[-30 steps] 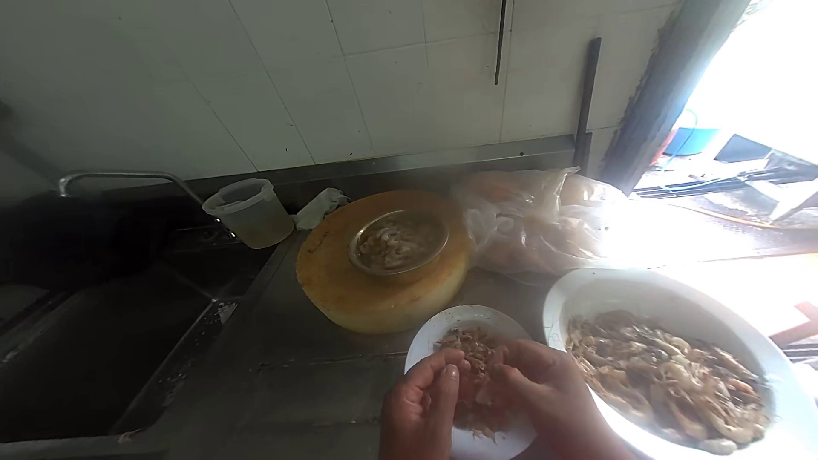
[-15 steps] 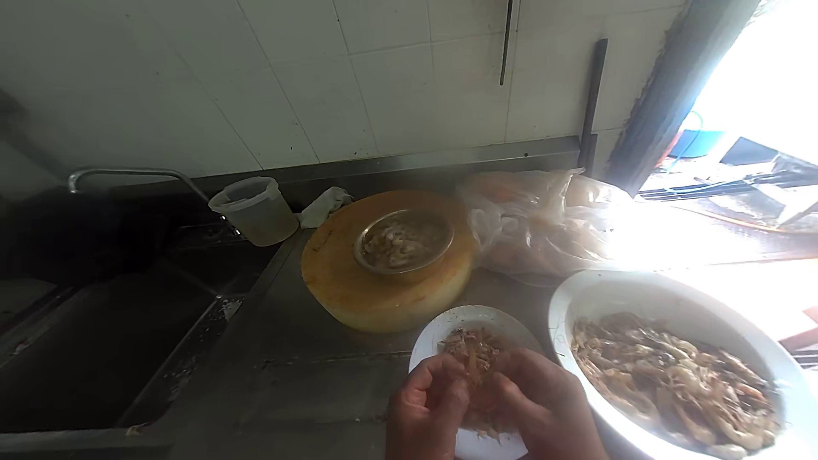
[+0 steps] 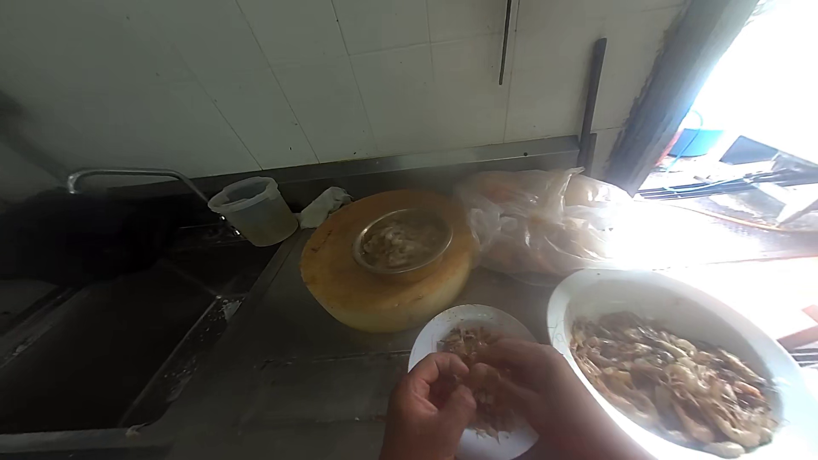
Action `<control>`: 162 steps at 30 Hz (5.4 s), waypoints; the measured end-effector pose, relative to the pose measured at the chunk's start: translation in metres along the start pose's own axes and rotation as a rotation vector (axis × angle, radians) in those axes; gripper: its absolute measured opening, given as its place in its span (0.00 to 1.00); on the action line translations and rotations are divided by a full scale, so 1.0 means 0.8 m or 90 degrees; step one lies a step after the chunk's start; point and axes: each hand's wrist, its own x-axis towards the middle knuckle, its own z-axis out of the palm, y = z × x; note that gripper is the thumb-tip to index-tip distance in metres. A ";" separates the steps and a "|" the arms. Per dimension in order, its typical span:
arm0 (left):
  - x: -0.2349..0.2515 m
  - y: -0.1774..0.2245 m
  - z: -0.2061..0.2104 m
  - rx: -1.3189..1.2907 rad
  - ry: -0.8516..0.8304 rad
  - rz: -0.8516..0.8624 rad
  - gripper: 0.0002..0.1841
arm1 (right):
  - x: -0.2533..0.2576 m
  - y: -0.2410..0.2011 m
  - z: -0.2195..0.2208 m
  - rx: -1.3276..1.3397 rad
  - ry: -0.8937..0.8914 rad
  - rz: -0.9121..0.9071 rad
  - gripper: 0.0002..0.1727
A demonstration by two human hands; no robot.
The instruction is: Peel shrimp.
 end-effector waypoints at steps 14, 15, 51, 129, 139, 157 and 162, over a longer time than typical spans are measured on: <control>0.005 -0.006 0.000 -0.187 0.007 -0.065 0.07 | -0.012 0.006 0.014 0.238 0.235 0.089 0.12; 0.005 -0.004 -0.003 -0.181 -0.001 -0.062 0.07 | -0.014 0.009 0.009 0.148 0.207 0.079 0.11; 0.073 0.000 0.011 0.410 -0.238 0.173 0.17 | 0.003 -0.013 -0.216 -0.599 -0.276 0.320 0.11; 0.001 -0.004 0.005 -0.216 0.032 -0.071 0.15 | -0.020 0.018 -0.005 -0.278 0.208 0.006 0.15; 0.012 -0.047 0.021 0.233 0.097 0.357 0.14 | -0.013 0.015 0.011 0.076 0.089 0.017 0.15; -0.002 0.004 0.016 -0.127 -0.078 -0.085 0.11 | -0.021 0.014 0.008 -0.030 0.198 -0.062 0.07; 0.002 -0.004 0.011 -0.081 -0.053 -0.095 0.17 | -0.018 0.010 0.006 -0.060 0.169 0.015 0.13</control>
